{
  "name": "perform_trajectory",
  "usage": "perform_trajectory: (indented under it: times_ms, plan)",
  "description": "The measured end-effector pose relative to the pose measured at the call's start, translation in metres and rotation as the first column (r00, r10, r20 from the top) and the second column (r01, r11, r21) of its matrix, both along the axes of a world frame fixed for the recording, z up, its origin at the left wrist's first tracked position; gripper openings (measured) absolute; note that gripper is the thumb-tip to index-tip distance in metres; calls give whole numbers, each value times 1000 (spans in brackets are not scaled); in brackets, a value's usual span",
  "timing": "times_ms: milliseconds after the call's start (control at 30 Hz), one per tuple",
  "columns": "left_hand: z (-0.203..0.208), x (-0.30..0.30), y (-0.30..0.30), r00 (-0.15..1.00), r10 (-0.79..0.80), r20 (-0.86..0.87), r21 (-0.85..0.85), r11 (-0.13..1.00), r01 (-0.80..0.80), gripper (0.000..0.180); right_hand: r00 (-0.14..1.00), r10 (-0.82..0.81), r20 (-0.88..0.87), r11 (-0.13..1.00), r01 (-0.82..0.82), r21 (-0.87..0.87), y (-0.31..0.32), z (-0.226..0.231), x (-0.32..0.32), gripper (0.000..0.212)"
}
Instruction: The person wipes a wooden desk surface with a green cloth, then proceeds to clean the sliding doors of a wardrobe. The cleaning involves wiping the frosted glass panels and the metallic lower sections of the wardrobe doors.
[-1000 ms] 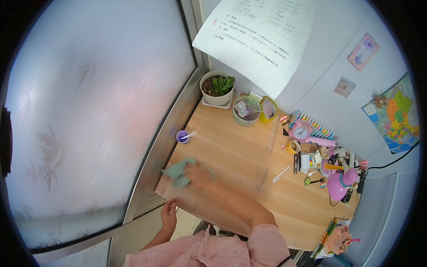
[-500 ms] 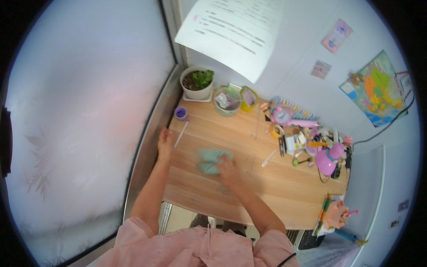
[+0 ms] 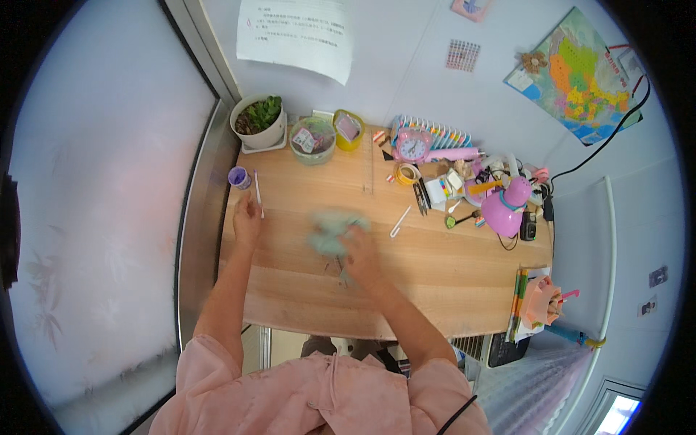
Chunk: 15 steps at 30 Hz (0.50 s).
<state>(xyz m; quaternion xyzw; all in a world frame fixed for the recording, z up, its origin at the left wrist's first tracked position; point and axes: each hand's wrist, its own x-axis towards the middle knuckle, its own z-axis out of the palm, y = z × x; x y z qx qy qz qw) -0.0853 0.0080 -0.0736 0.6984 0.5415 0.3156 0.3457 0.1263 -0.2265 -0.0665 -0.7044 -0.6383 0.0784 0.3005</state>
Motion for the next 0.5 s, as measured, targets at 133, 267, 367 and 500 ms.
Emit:
perform_trajectory:
  times_ms: [133,267,367,500]
  plan:
    - [0,2,-24,946,117,302,-102,991,-90,37,976,-106,191,988,125,-87,-18,-5,-19,54]
    - [-4,-50,-118,965,121,232,-140,986,-90,32,922,382,68,924,-378,-63,-46,-7,-81,45]
    - [11,-89,-192,962,222,156,-232,955,-183,31,883,467,-51,882,-461,92,-56,-7,-50,41]
    - [-2,-119,-258,888,425,179,-365,866,-341,28,1000,-11,-10,992,12,125,-83,-1,52,47]
